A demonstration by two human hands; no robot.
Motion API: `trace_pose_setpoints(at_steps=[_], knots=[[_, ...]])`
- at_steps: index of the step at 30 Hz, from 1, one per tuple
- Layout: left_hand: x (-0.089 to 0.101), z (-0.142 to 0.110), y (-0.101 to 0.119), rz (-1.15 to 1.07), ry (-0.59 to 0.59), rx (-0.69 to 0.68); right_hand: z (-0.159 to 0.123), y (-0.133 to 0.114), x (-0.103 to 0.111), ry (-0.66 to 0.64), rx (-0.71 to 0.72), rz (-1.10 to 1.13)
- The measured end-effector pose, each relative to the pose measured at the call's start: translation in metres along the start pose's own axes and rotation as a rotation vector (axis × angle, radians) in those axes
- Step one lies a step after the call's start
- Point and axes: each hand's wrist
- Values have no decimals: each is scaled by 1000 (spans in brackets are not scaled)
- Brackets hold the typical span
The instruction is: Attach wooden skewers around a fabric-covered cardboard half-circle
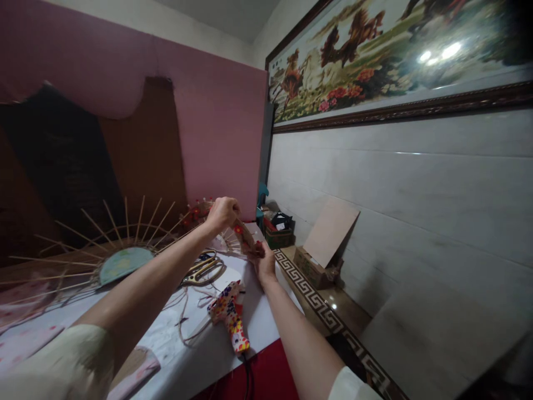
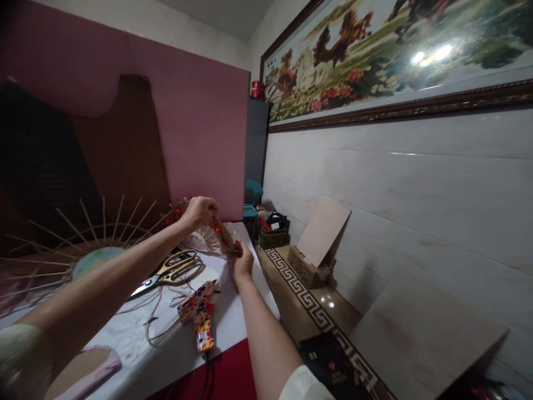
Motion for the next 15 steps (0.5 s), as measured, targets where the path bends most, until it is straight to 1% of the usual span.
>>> trace_pose_setpoints(at_steps=[7, 15], knots=[[4, -1, 7, 5, 0, 37, -1, -4, -1, 14, -39, 51], [6, -1, 13, 18, 8, 89, -1, -3, -3, 12, -53, 87]])
Point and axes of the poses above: each hand's wrist, its own z-axis towards the middle knuckle, its own x-axis out of the back of the hand, y = z × x, and after that the axes turned 5 degrees about y, right-handed
